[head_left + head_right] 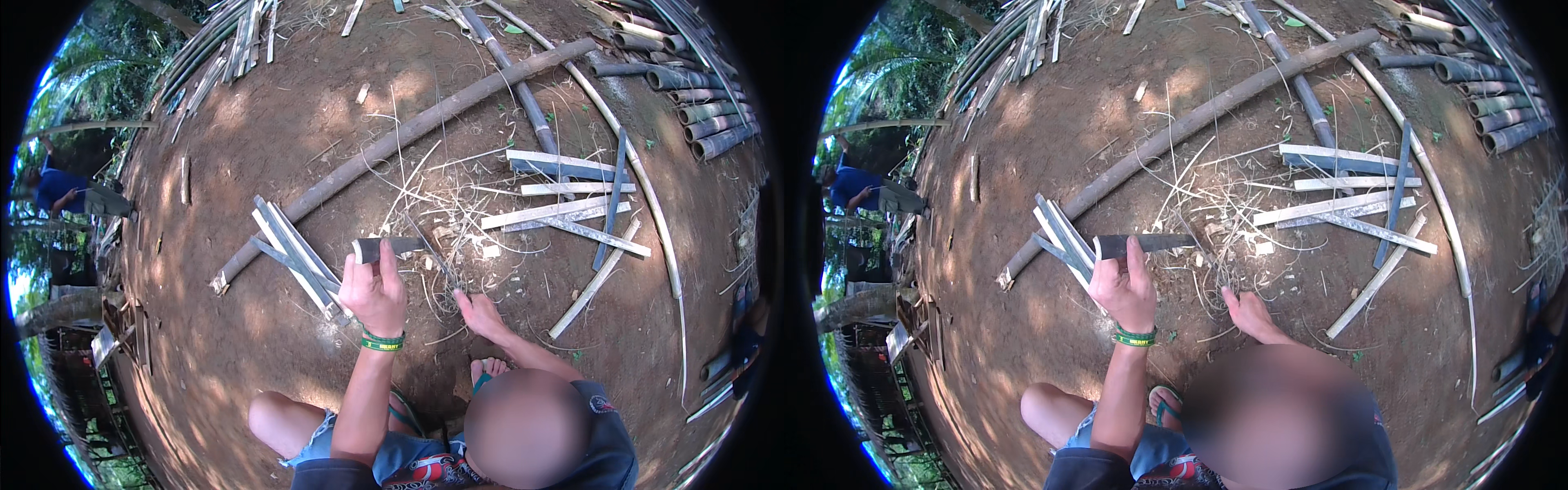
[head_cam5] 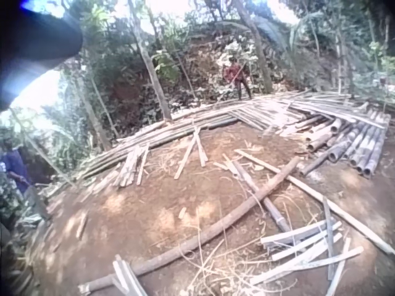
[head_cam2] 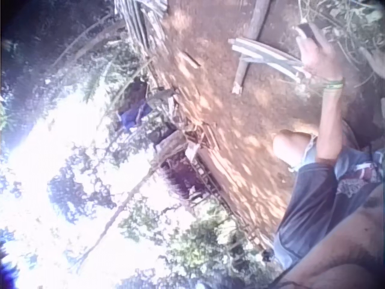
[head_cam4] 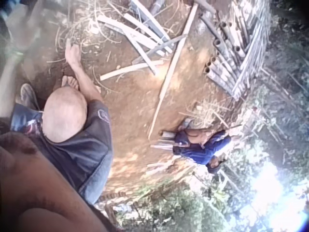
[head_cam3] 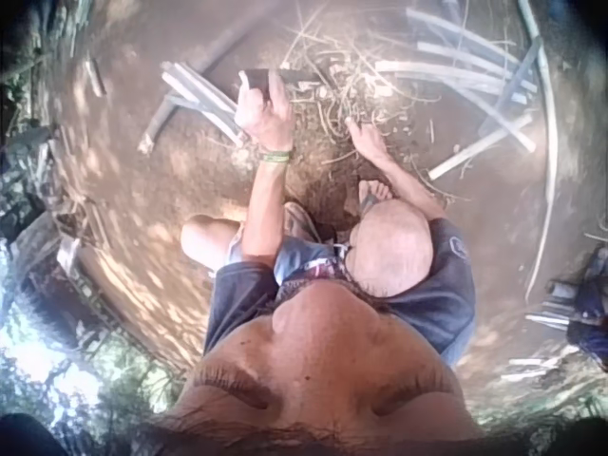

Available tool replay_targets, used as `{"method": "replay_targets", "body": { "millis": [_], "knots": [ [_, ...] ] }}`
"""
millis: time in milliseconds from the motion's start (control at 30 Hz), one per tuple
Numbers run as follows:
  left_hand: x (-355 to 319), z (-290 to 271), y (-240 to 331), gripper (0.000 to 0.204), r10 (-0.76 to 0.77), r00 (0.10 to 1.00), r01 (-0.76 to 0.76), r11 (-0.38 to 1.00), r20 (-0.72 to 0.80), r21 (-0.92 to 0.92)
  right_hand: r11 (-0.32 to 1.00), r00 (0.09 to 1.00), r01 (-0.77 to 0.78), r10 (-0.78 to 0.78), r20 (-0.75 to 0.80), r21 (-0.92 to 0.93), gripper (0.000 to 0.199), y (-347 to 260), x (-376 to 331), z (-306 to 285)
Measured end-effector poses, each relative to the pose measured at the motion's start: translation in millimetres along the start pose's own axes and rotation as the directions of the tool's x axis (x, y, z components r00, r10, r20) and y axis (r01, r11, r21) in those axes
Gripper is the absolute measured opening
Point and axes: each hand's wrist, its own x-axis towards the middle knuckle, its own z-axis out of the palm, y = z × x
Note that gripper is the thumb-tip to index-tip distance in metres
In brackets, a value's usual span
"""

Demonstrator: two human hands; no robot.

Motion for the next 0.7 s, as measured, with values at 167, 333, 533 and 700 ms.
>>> {"method": "replay_targets", "body": {
  "millis": [167,333,533,700],
  "knots": [
    [0.2,0.1,5.9,0.007,0.045,0.998,-0.045,0.999,0.035,0.016,0.733,0.92,-0.362,0.182,0.346,0.576,0.063,-49.1,-21.1,-25.4],
    [2.1,-11.6,-3.6,0.01,-0.045,0.999,0.045,0.999,-0.006,0.013,0.875,0.962,0.261,-0.269,-0.037,0.407,0.058,-106.7,-59.8,-60.7],
    [21.3,-37.2,33.1,0.005,-0.114,0.992,0.111,0.993,-0.061,-0.05,0.856,0.952,0.304,-0.253,-0.173,0.419,0.052,-82.8,-84.2,-72.6],
    [-3.7,-12.6,26.0,0.006,0.039,0.996,-0.037,0.999,0.086,-0.026,0.95,0.974,0.121,-0.057,-0.221,0.289,0.055,-16.6,-87.3,-54.8]
  ]
}}
